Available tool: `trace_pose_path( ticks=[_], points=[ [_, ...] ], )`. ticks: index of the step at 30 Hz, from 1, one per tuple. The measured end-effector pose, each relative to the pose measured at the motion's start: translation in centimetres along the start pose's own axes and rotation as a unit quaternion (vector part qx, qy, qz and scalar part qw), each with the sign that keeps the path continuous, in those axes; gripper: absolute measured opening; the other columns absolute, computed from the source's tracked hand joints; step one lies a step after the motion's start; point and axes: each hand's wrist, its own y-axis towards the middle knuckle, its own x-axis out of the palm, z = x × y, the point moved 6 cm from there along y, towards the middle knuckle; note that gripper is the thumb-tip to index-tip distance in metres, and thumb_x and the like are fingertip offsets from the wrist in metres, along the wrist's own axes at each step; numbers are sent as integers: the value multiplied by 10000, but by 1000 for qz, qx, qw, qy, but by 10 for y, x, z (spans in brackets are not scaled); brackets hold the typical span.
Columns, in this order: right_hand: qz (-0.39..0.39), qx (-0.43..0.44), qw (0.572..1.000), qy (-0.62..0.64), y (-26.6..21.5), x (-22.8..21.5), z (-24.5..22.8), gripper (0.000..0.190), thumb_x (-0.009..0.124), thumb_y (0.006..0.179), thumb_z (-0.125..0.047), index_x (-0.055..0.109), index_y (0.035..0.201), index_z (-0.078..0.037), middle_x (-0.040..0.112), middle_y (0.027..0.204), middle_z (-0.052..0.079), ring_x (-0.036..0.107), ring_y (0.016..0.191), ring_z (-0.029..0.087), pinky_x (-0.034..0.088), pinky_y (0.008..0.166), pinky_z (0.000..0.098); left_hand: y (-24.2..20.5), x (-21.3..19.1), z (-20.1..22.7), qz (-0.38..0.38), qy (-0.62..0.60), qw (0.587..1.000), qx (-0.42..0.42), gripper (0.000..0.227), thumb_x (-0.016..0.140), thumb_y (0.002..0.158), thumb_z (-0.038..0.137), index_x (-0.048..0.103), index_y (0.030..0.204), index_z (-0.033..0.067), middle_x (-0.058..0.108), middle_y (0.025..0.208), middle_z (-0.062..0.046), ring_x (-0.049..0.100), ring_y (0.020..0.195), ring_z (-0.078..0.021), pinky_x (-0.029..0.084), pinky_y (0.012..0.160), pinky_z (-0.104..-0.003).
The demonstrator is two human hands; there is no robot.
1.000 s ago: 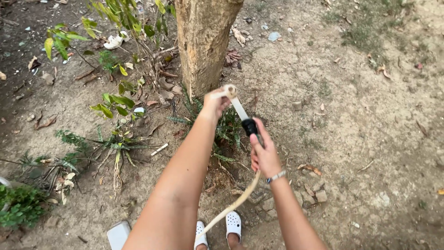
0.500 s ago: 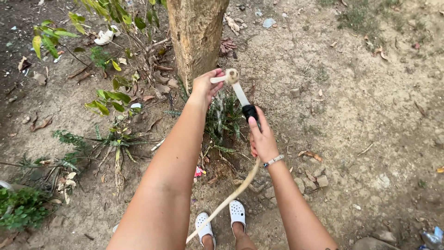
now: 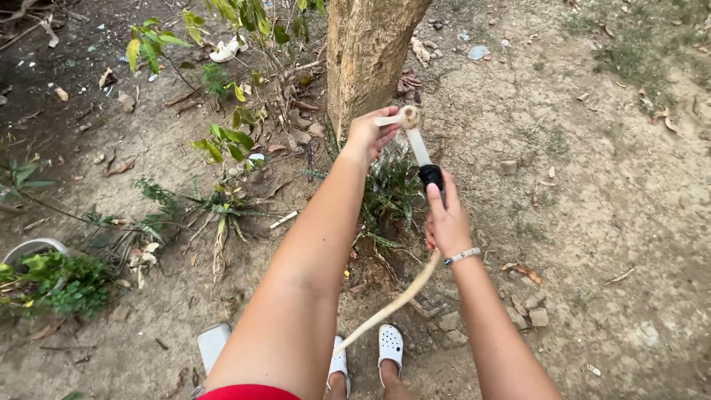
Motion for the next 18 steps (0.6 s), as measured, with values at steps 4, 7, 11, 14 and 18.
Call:
trace_pose_path(
  ticks=[4, 7, 11, 14, 18],
  points=[
    [-20, -9, 1000, -11, 2, 5, -1, 552, 420, 1032, -465, 307, 1557, -336, 451, 462, -30, 456, 315, 118, 404, 300, 300, -5, -6, 6, 1, 0, 1000, 13, 262, 573, 1006, 132, 747, 1174, 32, 776, 1046, -103, 733, 845, -147, 625, 760, -262],
    [-27, -17, 999, 16, 3, 4, 1, 545, 438, 1034, -455, 329, 1550, -319, 419, 463, -23, 434, 319, 120, 375, 298, 301, -13, -5, 15, -3, -18, 999, 27, 259, 570, 1016, 149, 738, 1169, 25, 771, 1034, -112, 736, 838, -168, 629, 758, -279],
    [-30, -19, 997, 66, -5, 1, 0, 550, 459, 1031, -448, 339, 1546, -299, 393, 467, -22, 396, 319, 119, 355, 292, 301, -21, -6, 15, 16, -5, 1000, 19, 273, 559, 1022, 193, 748, 1158, 50, 778, 1018, -92, 731, 848, -157, 615, 751, -269],
    [-25, -12, 997, 65, -11, 3, -4, 563, 461, 1023, -461, 334, 1547, -299, 400, 464, -16, 399, 312, 120, 357, 292, 302, -19, -12, 8, 7, -13, 1000, 18, 272, 559, 1026, 205, 752, 1149, 59, 778, 1013, -76, 727, 859, -151, 610, 753, -270],
    [-24, -12, 999, 45, -1, 3, -2, 587, 444, 1025, -508, 329, 1564, -307, 399, 475, -18, 398, 319, 108, 357, 298, 302, -12, -11, 7, -10, -26, 999, 29, 233, 598, 1018, 166, 751, 1149, 50, 770, 1001, -66, 728, 871, -144, 615, 777, -278]
  ],
)
